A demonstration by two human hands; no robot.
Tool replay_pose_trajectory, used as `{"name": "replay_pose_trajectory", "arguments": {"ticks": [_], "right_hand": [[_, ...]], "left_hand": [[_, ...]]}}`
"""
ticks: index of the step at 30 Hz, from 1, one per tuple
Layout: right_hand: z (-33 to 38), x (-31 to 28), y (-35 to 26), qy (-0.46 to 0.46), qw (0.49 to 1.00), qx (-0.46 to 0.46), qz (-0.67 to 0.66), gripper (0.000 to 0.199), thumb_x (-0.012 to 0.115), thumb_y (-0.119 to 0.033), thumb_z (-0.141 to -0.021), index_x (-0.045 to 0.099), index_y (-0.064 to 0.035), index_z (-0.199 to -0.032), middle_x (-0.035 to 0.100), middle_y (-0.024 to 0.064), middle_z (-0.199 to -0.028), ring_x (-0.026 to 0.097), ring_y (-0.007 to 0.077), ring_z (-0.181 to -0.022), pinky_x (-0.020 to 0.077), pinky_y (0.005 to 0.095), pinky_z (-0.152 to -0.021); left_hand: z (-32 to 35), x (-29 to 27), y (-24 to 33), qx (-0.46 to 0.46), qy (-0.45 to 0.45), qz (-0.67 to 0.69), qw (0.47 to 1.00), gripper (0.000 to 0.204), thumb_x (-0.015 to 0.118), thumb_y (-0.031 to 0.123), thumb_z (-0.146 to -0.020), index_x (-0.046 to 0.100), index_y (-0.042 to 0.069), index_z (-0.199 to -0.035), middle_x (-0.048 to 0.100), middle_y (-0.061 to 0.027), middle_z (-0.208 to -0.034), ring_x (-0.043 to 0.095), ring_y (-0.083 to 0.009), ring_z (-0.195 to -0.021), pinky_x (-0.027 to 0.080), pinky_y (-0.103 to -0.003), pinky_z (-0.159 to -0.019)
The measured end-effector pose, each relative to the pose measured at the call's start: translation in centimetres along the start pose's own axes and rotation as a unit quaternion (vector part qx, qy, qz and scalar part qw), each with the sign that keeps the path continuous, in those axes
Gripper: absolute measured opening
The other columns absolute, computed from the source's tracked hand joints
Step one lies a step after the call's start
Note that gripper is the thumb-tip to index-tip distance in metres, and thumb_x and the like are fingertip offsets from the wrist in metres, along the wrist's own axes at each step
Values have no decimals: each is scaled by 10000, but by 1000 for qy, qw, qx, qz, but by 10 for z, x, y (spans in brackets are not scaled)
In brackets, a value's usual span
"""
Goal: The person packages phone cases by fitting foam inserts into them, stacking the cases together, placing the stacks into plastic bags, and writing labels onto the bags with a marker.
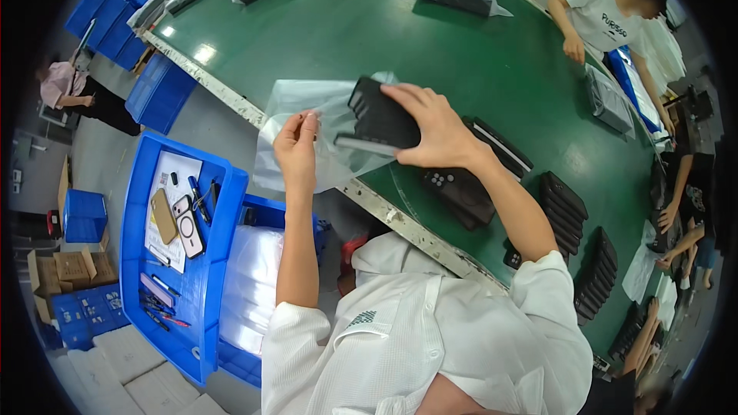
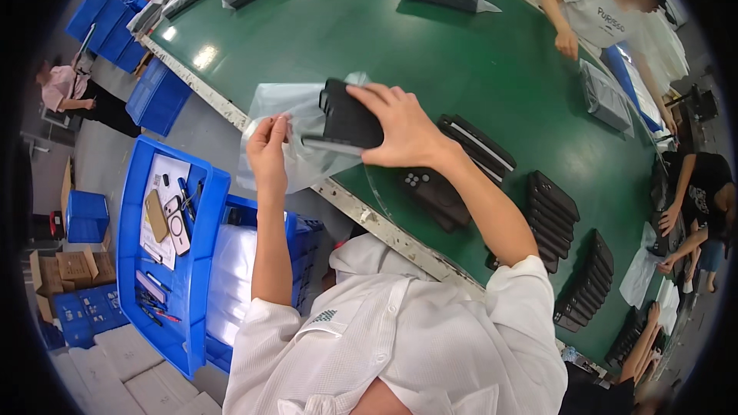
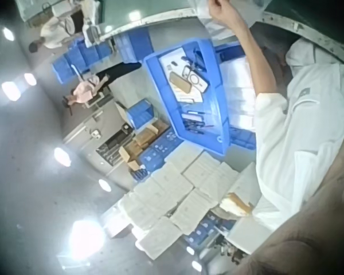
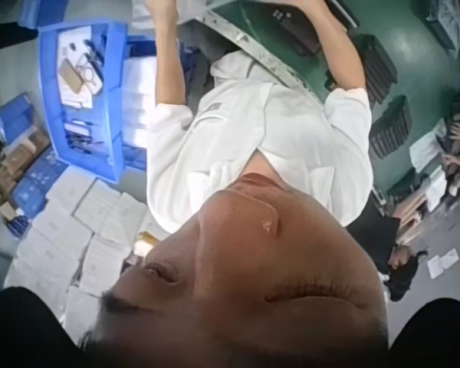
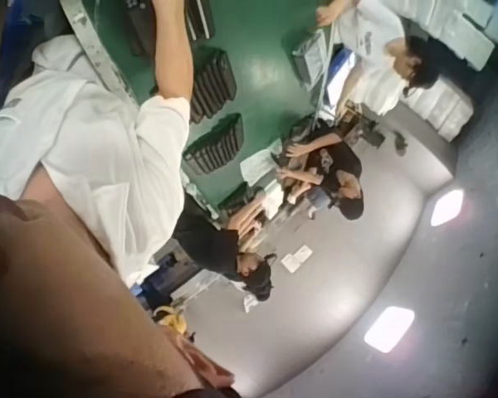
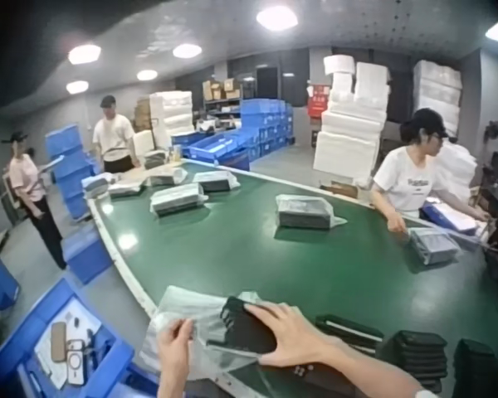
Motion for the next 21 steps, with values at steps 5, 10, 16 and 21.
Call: {"name": "replay_pose_trajectory", "arguments": {"ticks": [5,10,16,21], "right_hand": [[1,39,-37,-81,992,-66,-73,1068,840,-342,-653,457,-76,-1614,502,237,-1581,572,452,-1286,444,514,-1132],[2,22,-10,21,998,61,-26,1024,815,-346,-678,475,-48,-1598,500,257,-1583,557,459,-1331,436,504,-1166],[25,9,-32,-120,986,2,-119,1051,844,-336,-680,459,-116,-1633,501,220,-1604,502,410,-1455,395,483,-1229],[6,41,-11,-68,987,45,-136,1004,845,-377,-687,513,-53,-1578,519,247,-1584,543,427,-1420,437,463,-1209]], "left_hand": [[26,2,72,180,-51,-153,970,187,727,121,-1027,771,-49,-1090,725,-37,-989,642,-107,-898,503,-262,-847],[21,-28,82,220,76,-194,953,155,730,92,-1010,791,-32,-1080,712,-81,-917,623,-160,-772,511,-314,-739],[24,-18,82,192,16,-212,958,161,731,93,-1008,793,-32,-1089,690,-75,-887,613,-148,-744,495,-300,-713],[49,-6,97,180,-119,-236,947,130,708,47,-1017,786,-29,-1089,675,-52,-906,587,-121,-794,474,-278,-722]]}}
Point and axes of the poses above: each hand's wrist, its own z-axis away from the middle knuckle, its own x-axis out of the palm, y = z × x, the point moved 7 cm from there along -z, towards the middle knuckle
